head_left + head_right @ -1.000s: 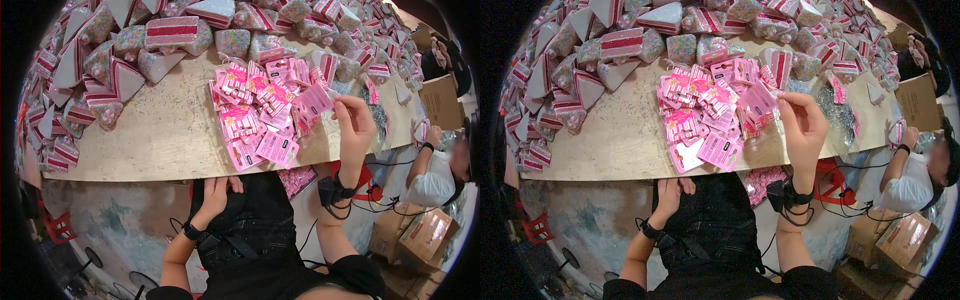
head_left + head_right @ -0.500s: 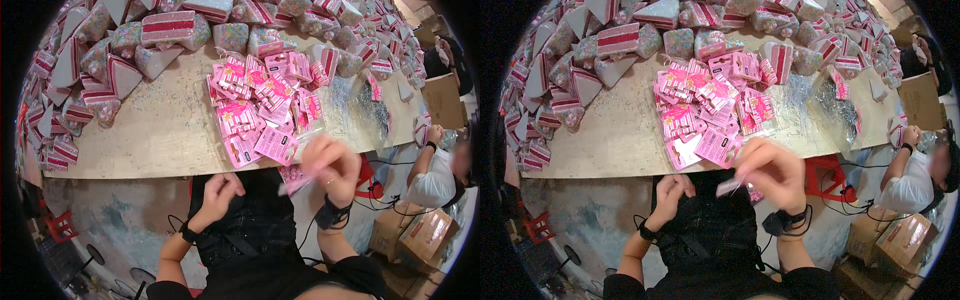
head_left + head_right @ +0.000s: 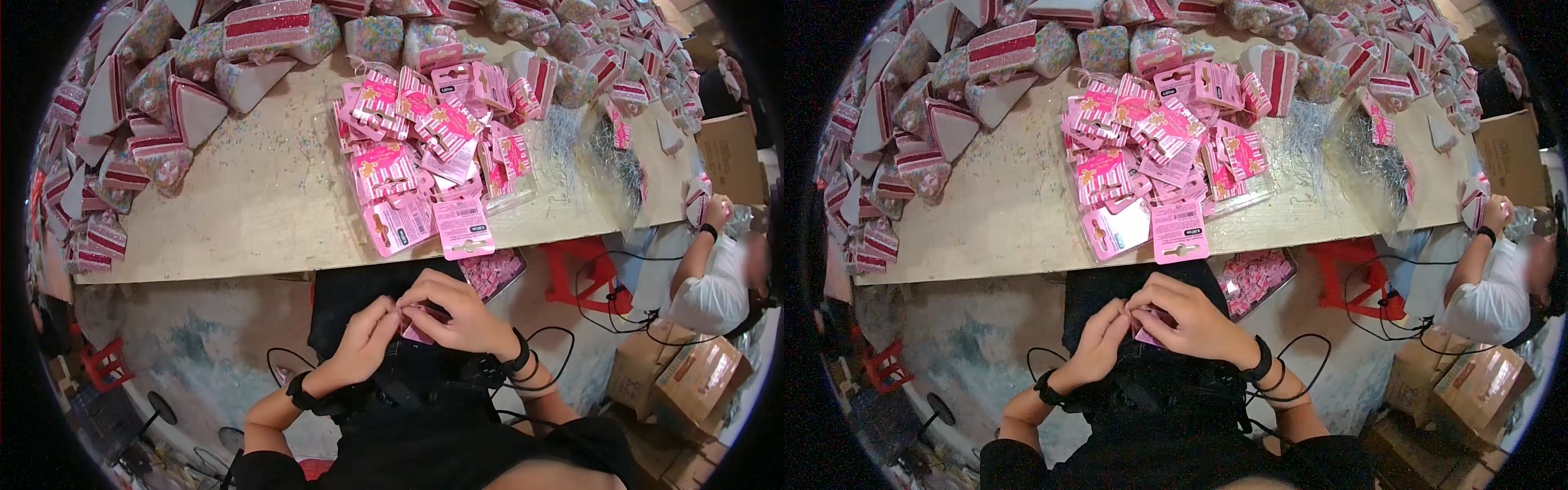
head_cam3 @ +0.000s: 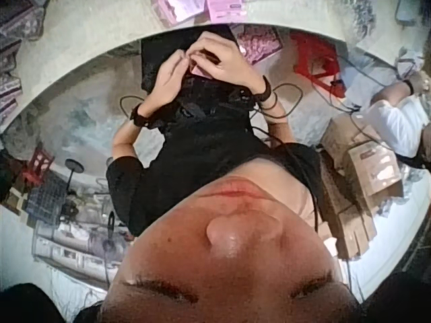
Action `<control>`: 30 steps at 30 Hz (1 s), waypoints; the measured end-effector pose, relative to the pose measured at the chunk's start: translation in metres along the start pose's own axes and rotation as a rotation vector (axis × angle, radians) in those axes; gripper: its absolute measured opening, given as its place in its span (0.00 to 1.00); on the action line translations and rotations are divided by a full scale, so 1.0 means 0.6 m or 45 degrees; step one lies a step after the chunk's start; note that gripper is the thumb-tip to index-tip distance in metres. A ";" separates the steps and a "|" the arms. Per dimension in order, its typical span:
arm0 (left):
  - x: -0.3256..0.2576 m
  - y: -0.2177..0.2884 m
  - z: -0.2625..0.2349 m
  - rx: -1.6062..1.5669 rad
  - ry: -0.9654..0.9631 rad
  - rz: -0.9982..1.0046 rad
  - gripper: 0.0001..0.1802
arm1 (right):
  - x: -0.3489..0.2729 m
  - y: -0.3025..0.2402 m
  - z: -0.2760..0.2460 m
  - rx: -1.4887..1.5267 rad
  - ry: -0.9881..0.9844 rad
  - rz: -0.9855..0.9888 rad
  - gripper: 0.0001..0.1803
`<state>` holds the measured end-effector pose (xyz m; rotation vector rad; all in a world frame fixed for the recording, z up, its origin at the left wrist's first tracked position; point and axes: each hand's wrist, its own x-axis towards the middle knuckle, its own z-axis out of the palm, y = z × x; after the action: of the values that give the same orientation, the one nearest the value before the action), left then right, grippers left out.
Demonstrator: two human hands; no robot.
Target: Packaging small items and pink packets into colorful cake-shaped cardboard boxes at a large workshop table.
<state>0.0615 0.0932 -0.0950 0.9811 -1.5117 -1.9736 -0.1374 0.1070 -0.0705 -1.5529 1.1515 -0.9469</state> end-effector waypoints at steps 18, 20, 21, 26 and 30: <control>0.000 -0.003 -0.015 0.553 -0.097 0.274 0.04 | -0.006 0.003 -0.016 0.104 -0.156 0.166 0.06; 0.004 -0.003 -0.015 1.082 -0.183 0.518 0.07 | -0.005 0.004 -0.018 0.109 -0.129 0.070 0.06; 0.002 -0.002 -0.013 1.183 -0.184 0.569 0.07 | -0.005 0.006 -0.018 0.112 -0.113 0.026 0.06; -0.006 -0.001 -0.013 1.438 -0.183 0.760 0.08 | 0.002 0.002 -0.016 0.197 -0.402 0.176 0.06; -0.014 0.000 -0.007 1.462 -0.137 0.844 0.10 | 0.001 0.000 -0.010 0.267 -0.434 0.206 0.05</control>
<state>0.0701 0.0969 -0.0934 0.5624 -2.6394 -0.6153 -0.1429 0.1050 -0.0692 -1.3651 0.8903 -0.6427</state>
